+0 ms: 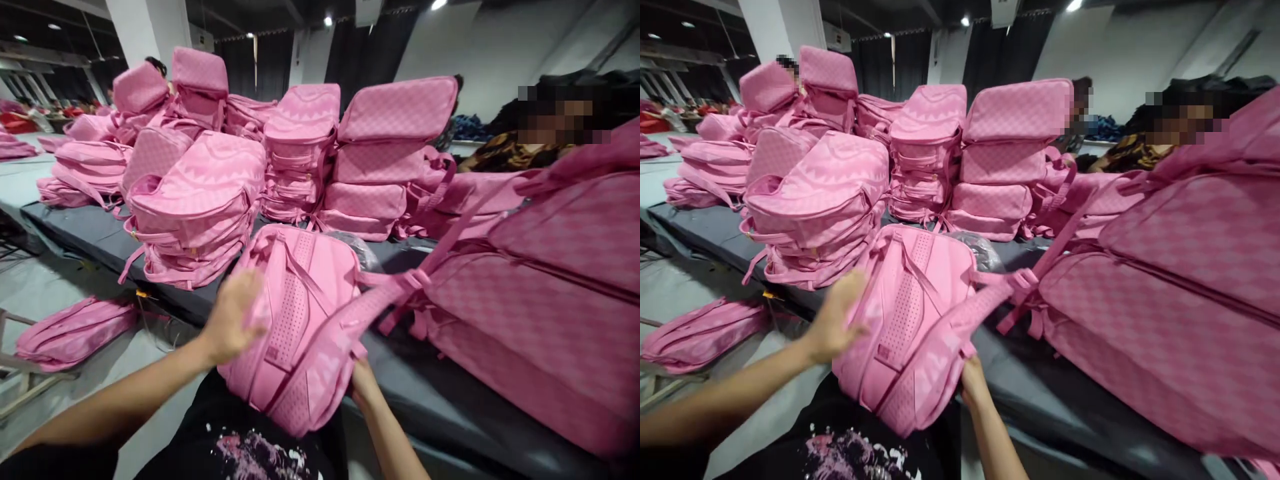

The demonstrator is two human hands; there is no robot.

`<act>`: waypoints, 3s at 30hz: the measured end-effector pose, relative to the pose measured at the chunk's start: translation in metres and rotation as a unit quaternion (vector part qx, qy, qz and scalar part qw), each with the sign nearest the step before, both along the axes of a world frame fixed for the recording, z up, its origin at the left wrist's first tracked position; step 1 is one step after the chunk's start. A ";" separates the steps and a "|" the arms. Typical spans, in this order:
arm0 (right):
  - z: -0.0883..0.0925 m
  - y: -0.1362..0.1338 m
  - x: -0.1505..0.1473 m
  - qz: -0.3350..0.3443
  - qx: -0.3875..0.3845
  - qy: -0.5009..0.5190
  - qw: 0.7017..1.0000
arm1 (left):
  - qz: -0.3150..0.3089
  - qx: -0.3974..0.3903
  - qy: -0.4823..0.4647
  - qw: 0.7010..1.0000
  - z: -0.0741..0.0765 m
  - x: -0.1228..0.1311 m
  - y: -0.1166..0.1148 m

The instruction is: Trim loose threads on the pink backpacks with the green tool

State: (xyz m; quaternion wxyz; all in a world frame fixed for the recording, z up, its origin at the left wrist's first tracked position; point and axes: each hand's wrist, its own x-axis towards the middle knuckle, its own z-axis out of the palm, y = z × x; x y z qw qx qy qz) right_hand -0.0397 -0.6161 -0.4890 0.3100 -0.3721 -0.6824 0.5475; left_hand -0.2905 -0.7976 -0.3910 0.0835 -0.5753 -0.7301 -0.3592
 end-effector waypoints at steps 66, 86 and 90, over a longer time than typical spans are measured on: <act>0.059 0.007 -0.044 -0.171 0.038 0.066 0.982 | -0.322 -0.023 0.314 0.893 0.005 -0.010 0.161; 0.074 0.016 -0.058 -0.166 0.268 -0.045 0.948 | -0.290 -0.042 0.331 0.897 -0.005 -0.007 0.164; 0.075 0.016 -0.058 -0.164 0.273 -0.060 0.946 | -0.285 -0.041 0.336 0.897 -0.004 -0.007 0.164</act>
